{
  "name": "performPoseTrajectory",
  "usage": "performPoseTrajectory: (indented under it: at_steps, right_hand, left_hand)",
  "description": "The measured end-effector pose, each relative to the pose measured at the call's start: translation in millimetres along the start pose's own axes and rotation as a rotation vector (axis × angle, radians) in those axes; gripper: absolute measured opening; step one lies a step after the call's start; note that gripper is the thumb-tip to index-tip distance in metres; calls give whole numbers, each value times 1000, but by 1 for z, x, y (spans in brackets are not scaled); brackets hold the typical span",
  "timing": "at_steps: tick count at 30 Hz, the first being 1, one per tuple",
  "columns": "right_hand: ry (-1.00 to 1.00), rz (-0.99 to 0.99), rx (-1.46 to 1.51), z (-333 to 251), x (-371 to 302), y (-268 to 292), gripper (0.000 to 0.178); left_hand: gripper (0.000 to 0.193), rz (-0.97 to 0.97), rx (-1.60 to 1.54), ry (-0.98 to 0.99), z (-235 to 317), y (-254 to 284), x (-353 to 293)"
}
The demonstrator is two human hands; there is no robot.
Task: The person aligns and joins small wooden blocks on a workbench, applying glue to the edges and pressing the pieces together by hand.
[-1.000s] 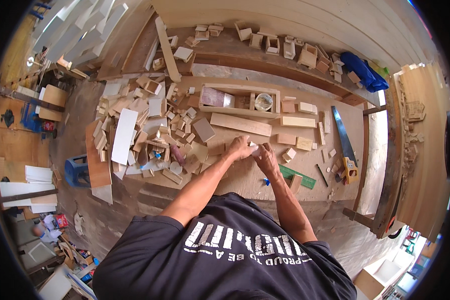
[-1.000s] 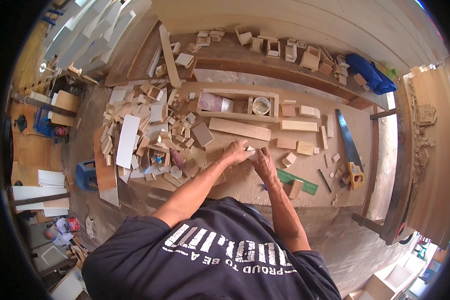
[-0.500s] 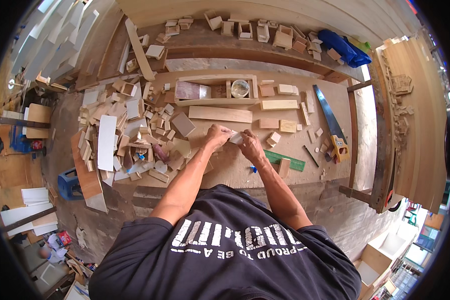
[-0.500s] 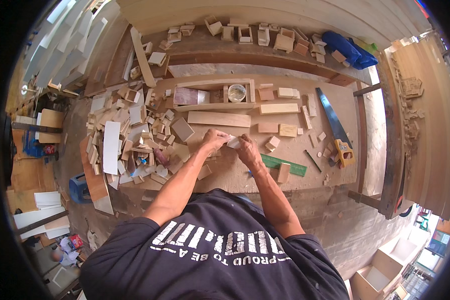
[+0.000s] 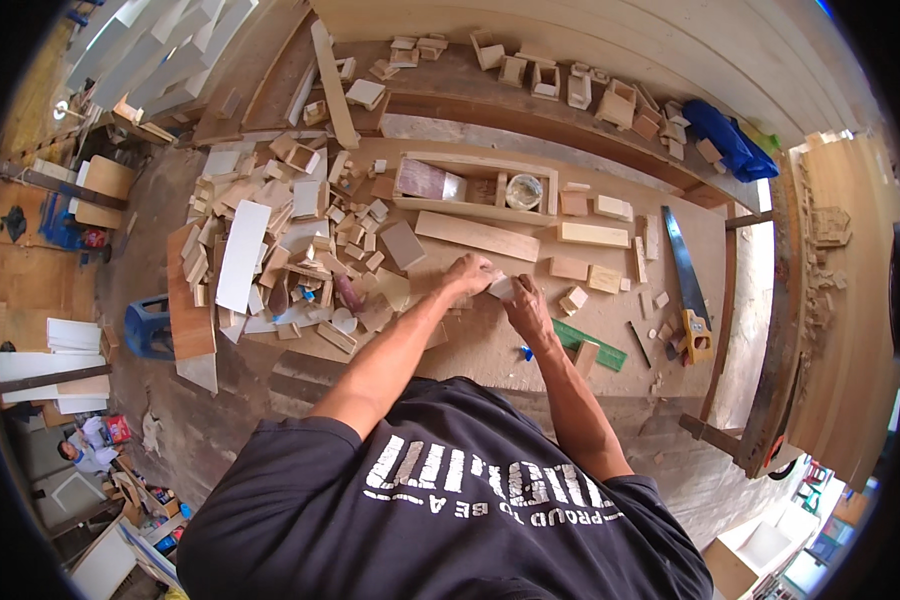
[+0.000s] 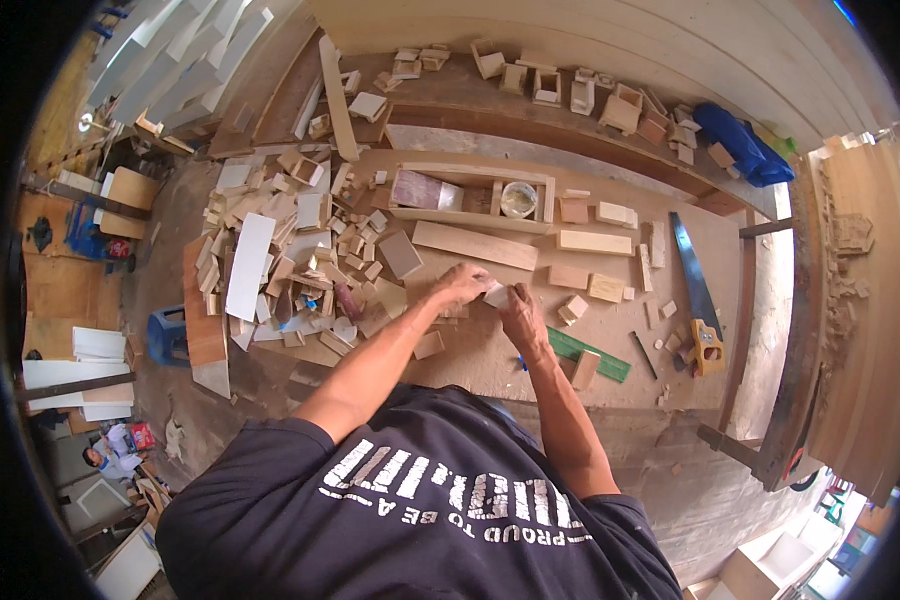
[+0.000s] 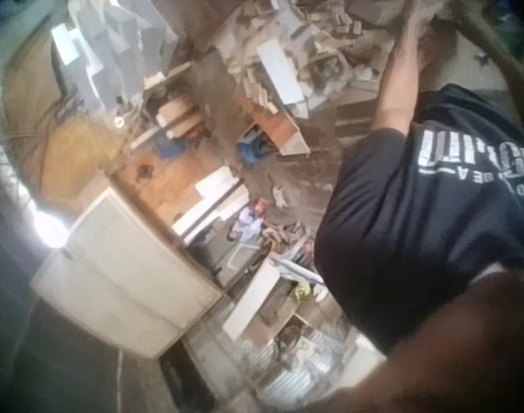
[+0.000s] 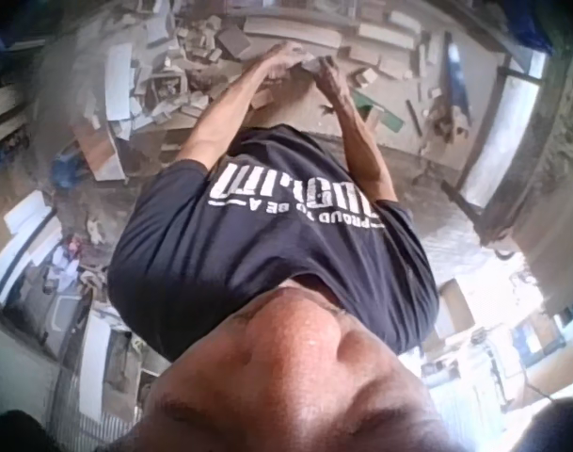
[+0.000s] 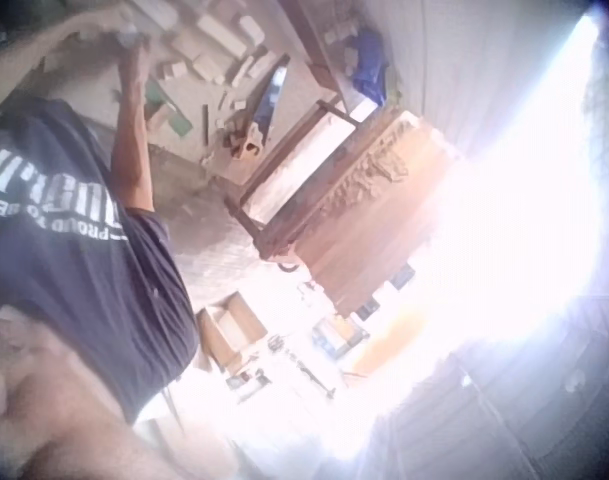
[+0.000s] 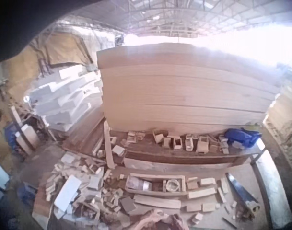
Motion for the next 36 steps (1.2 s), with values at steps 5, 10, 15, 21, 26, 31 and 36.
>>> performPoseTrajectory:
  at_steps: [5,10,15,21,26,31,36]
  right_hand:
    - [-83,4,-31,9,-3,-1,67]
    - [-49,64,8,25,-4,-6,59]
    - [-9,32,80,13,0,1,45]
    - [-85,-58,70,14,-1,-4,42]
    - [-45,-71,8,16,6,-7,40]
    - [-163,-19,66,23,2,1,36]
    - [-404,-103,582,19,-10,6,39]
  left_hand:
    - [73,-151,241,-249,24,4,-9]
    - [62,-71,397,-480,23,-9,-18]
    - [55,53,285,-596,1,-12,-5]
    - [46,39,310,-669,7,-19,0]
    - [48,58,337,-705,14,-16,-7]
    - [60,65,192,-453,38,-4,-36]
    - [73,225,-76,-549,44,16,-67]
Point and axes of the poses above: each hand's wrist, its own x-axis towards the middle knuckle, its own y-axis out of the back of the hand, z = x × y, the point moved 9 cm from there along x, towards the middle knuckle, and after that the axes turned 10 degrees about -x, right-handed, at the moved point
